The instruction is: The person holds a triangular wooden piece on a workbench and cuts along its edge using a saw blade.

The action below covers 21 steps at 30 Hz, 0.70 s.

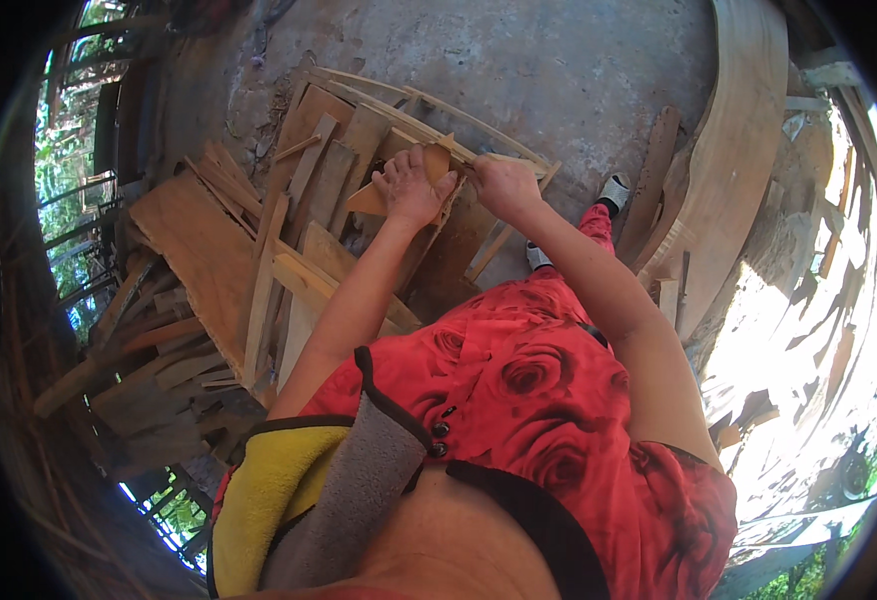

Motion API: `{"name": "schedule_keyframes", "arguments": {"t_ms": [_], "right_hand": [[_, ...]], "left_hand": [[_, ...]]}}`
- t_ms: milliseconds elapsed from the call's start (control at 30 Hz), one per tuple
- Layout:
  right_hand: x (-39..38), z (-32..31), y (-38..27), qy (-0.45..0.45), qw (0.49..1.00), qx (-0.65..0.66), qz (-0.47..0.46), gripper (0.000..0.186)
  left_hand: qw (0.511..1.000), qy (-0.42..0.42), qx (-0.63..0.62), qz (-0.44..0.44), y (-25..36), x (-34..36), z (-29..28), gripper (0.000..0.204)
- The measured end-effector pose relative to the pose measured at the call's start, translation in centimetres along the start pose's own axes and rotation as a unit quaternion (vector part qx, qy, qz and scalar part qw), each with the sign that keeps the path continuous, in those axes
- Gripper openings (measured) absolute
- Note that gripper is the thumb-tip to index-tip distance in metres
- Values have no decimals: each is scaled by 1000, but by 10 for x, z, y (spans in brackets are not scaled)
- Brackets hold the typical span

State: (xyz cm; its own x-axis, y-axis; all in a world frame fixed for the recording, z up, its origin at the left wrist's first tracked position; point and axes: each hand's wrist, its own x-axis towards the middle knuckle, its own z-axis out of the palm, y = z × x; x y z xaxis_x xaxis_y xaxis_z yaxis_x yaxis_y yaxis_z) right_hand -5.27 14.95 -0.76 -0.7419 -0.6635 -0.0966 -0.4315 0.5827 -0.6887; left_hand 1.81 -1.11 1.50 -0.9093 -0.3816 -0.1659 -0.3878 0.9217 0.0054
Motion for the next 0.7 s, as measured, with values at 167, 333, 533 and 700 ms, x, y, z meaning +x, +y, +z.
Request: {"name": "schedule_keyframes", "arguments": {"t_ms": [167,333,533,700], "right_hand": [[-73,-18,27,-30,999,-22,39,30],[-91,-29,32,-43,997,-20,58,31],[4,2,3,-14,1000,-17,12,29],[-21,-5,10,-8,1000,-20,19,29]], "left_hand": [[1000,-12,-8,-5,-2,0,-2,74],[1000,-21,-15,-2,-4,-1,-4,73],[1000,-10,-10,0,3,1,0,73],[1000,-14,-12,0,1,2,0,74]]}}
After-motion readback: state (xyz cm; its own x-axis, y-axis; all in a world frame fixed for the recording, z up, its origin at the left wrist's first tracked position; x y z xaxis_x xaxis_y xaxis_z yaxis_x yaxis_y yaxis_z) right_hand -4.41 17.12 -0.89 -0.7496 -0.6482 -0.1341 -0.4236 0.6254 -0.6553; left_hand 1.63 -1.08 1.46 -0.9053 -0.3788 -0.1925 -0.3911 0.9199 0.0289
